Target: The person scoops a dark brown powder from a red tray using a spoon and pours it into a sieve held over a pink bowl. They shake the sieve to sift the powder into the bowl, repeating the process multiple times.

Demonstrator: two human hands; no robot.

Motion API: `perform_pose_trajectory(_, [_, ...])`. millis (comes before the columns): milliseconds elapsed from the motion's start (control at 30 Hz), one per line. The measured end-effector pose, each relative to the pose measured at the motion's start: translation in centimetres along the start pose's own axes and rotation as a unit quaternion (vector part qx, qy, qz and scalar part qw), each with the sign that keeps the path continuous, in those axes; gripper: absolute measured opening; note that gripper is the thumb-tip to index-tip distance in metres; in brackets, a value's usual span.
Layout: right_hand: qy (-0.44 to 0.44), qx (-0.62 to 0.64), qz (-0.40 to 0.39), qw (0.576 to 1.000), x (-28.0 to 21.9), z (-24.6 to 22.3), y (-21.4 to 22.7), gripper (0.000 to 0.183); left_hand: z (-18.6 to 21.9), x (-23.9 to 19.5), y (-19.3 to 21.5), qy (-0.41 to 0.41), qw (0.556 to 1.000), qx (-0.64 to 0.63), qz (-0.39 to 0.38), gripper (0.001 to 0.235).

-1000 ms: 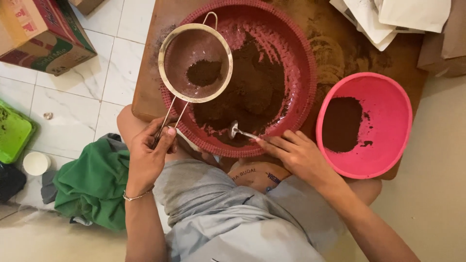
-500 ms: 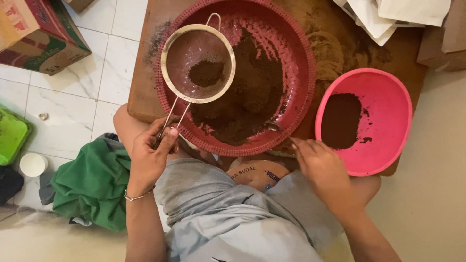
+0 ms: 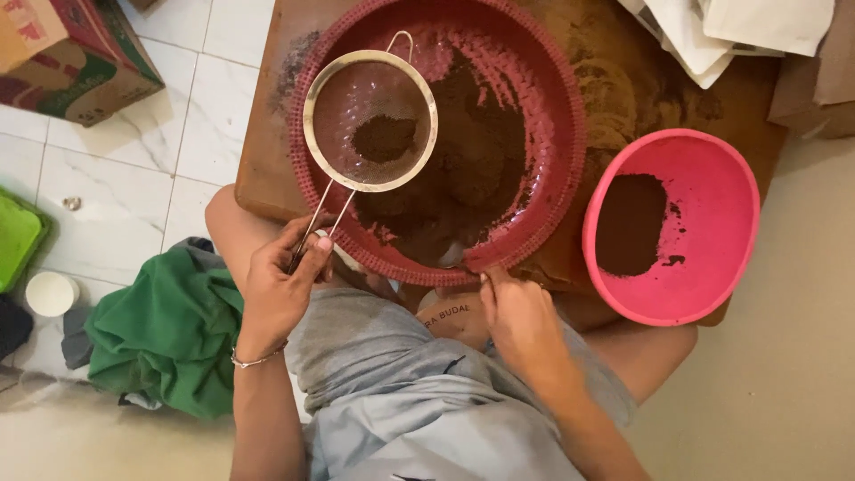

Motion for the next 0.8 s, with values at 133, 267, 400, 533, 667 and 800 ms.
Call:
perform_pose_trajectory(133, [-0.023,0.144,0.093,0.985,-0.2,-1.9,1.2,0.031,0.3,-0.1,-0.1,0.004,1.000,0.001,-0.004,0.032])
perform_pose_trajectory(267, [-0.002,0.228,0.137,0.964,-0.6,-2.5,1.9,0.030,-0.1,-0.2,0.0,0.013,1.000,-0.003,-0.003,0.033])
perform_pose_trajectory(400, [0.138,0.094,0.281,0.945,-1.1,-3.6,4.4,0.026,-0.2,0.1,0.2,0.003,1.000,-0.006,-0.001,0.034])
perform_pose_trajectory(533, [0.240,0.019,0.370,0.897,-0.5,-3.1,4.4,0.030,-0.4,0.1,0.3,0.003,1.000,-0.009,0.004,0.034])
perform_pose_trajectory(667, [0.268,0.019,0.397,0.878,0.2,-2.6,4.1,0.030,-0.1,-0.2,0.2,-0.007,1.000,-0.008,0.003,0.035])
perform_pose_trajectory(800, [0.260,0.023,0.418,0.870,-0.7,-1.4,4.0,0.036,0.3,-0.5,0.3,-0.003,1.000,-0.009,0.005,0.034])
Point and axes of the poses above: each hand's wrist, its own x-axis towards the middle knuckle, its own y-axis out of the back of the hand, z = x × y, the point moved 6 cm from there along x, towards the middle knuckle, and after that the axes turned 15 degrees about y, right-handed, at the moved point
